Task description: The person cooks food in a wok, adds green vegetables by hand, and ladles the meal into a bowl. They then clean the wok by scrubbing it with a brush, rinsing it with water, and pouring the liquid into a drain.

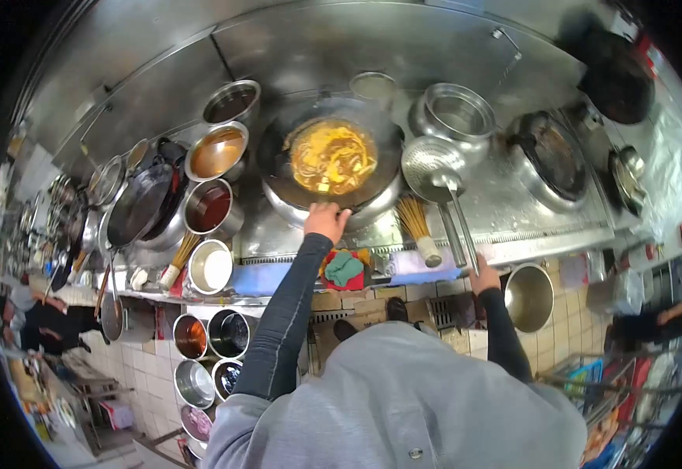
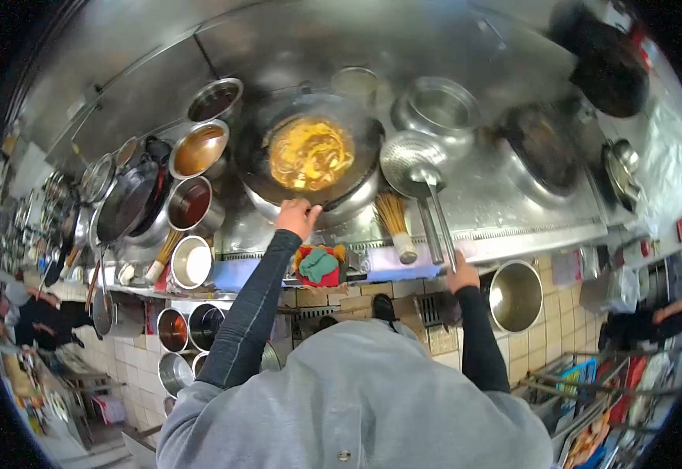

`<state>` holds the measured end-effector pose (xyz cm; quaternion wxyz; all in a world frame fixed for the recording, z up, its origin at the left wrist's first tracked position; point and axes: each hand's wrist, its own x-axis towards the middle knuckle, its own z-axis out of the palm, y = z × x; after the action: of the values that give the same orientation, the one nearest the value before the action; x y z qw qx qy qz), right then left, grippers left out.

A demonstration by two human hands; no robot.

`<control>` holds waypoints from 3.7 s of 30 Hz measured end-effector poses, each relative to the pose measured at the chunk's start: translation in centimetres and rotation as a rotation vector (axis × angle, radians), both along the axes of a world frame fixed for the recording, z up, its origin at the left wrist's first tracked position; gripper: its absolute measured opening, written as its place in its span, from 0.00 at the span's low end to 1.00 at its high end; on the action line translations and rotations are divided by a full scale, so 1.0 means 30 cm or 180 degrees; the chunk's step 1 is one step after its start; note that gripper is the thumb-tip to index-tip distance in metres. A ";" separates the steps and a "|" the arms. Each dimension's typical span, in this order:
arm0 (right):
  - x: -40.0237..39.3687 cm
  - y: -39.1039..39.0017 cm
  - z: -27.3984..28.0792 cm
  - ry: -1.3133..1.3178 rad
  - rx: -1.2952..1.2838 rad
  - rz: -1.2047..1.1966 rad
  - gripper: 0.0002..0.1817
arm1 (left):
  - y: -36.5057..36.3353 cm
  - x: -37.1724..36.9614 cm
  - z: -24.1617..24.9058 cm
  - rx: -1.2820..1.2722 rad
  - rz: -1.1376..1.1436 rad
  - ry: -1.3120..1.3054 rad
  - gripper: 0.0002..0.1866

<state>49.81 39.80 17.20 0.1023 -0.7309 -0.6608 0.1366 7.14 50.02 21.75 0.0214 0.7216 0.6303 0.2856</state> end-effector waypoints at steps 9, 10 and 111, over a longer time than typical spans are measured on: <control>-0.217 -0.005 0.148 0.1277 0.0008 0.0869 0.12 | 0.023 0.031 0.001 -0.0151 0.0001 -0.0161 0.18; -0.273 -0.015 0.106 0.1936 -0.0638 0.1336 0.12 | 0.028 0.029 -0.009 0.0028 0.0071 -0.0172 0.19; -0.081 -0.495 -0.547 0.2013 -0.2754 -0.0889 0.18 | -0.226 0.121 -0.082 -0.2793 -0.0290 0.1371 0.39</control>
<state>47.39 24.95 0.79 0.0033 -0.7103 -0.3782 0.5936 10.77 43.25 19.29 0.2050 0.7140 0.6491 -0.1639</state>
